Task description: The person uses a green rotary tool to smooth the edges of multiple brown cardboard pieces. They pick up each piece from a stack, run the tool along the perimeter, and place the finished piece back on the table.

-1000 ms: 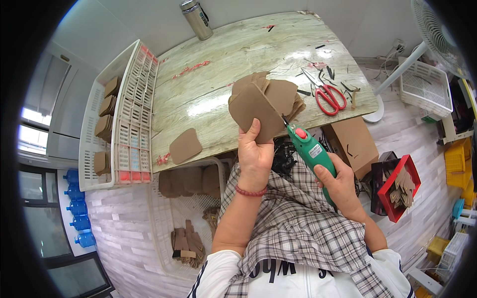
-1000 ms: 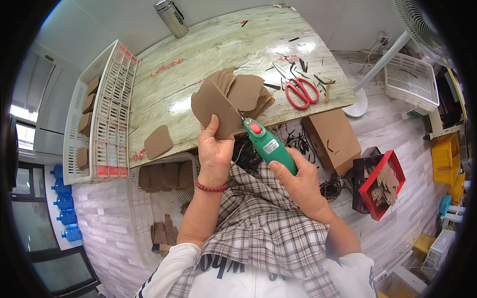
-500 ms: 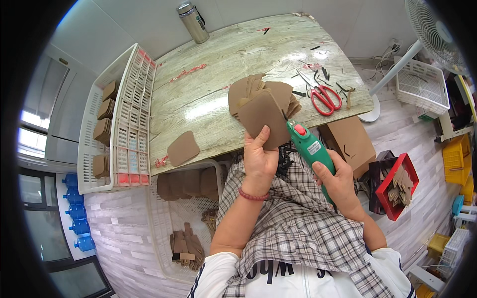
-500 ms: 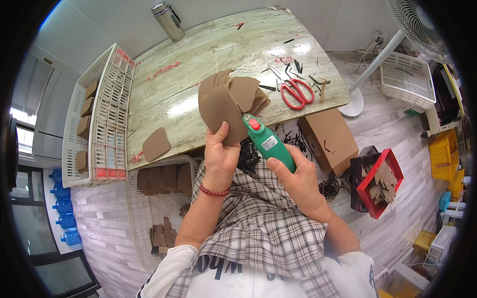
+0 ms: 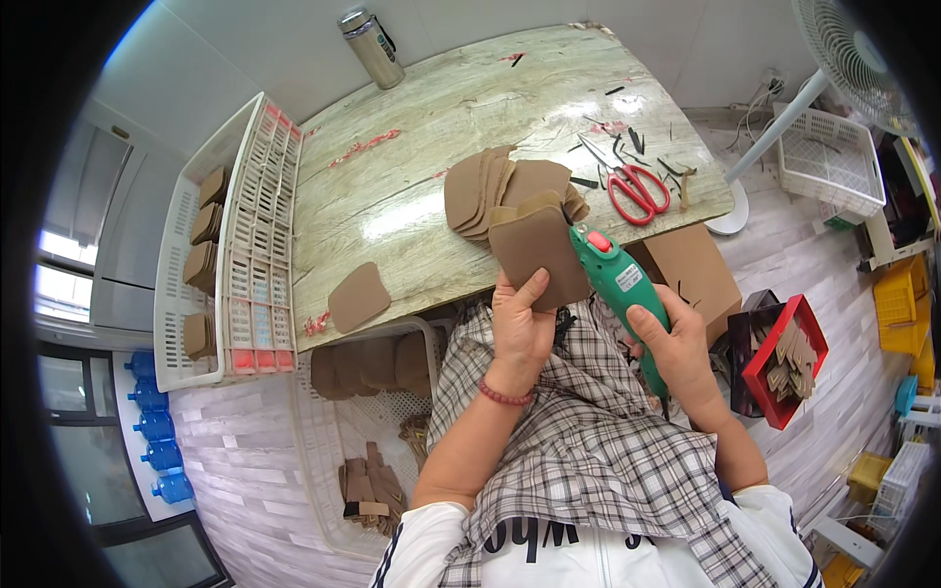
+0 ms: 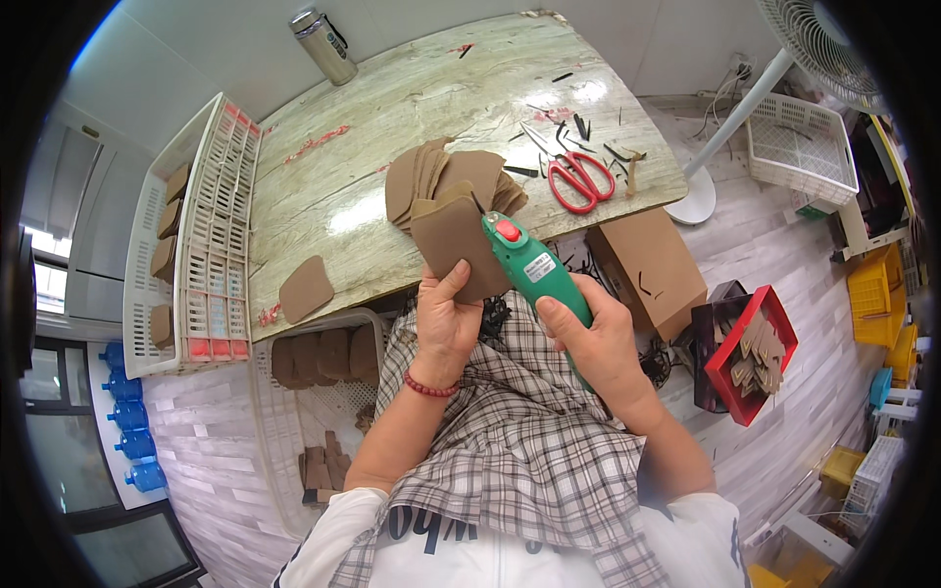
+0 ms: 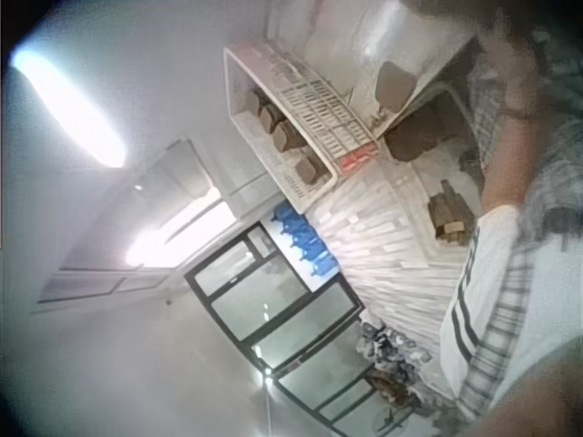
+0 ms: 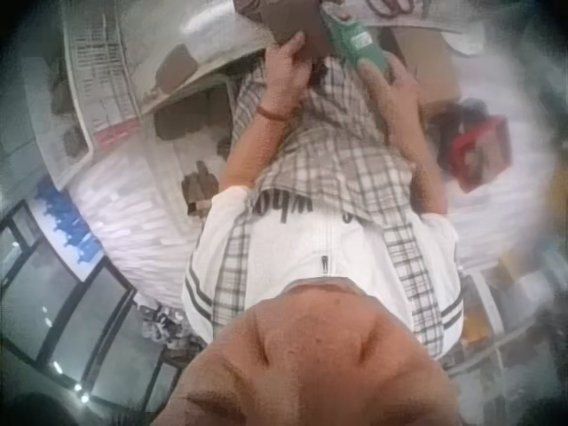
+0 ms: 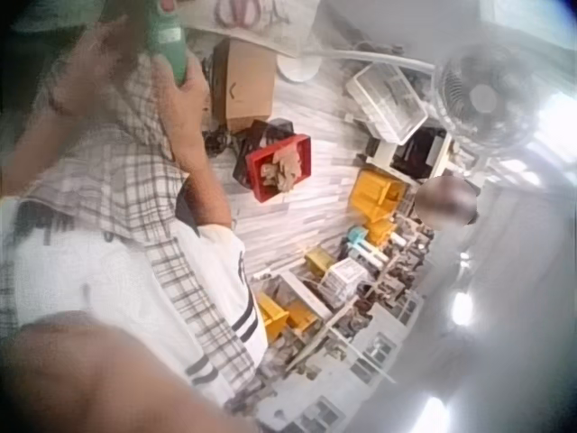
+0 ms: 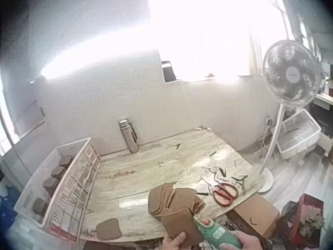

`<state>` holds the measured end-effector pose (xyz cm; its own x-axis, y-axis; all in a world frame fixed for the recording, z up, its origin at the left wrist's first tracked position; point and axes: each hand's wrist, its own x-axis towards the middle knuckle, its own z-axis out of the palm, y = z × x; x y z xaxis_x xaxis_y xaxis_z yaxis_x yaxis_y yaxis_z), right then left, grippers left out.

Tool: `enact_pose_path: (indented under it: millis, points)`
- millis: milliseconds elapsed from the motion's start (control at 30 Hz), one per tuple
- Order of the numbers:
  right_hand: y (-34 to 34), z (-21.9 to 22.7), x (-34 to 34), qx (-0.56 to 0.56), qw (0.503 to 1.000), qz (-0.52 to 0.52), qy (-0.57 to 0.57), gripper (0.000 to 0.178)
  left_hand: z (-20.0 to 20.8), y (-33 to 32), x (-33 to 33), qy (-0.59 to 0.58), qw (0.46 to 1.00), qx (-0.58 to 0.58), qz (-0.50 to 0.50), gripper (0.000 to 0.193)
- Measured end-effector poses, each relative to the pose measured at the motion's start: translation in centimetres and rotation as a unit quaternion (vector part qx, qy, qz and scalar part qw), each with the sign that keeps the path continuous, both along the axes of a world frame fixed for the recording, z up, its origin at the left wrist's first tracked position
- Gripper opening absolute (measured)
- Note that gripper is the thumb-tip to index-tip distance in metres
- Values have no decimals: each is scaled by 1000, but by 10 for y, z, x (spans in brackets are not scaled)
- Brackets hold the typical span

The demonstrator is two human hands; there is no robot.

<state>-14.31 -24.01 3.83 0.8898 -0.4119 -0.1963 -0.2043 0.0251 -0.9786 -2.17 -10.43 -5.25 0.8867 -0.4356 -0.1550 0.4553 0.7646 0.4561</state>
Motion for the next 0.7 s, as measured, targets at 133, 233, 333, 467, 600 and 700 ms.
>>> enact_pose_path:
  millis: [133,233,333,467,600,700]
  points:
    - [-8,4,-6,11,1000,11,11,31,-8,10,8,-47,998,37,-10,33]
    - [-19,6,-13,34,998,47,18,31,-6,23,16,-77,994,70,-40,32]
    - [-27,7,-19,40,996,72,45,31,-5,38,29,-123,982,129,-65,33]
    - [-33,10,-26,19,993,103,62,33,0,56,43,-188,953,211,-104,35]
    - [-35,9,-32,-36,989,122,77,37,7,64,47,-216,928,268,-144,33]
    - [-32,8,-34,-82,986,127,73,40,13,65,45,-221,912,299,-172,31]
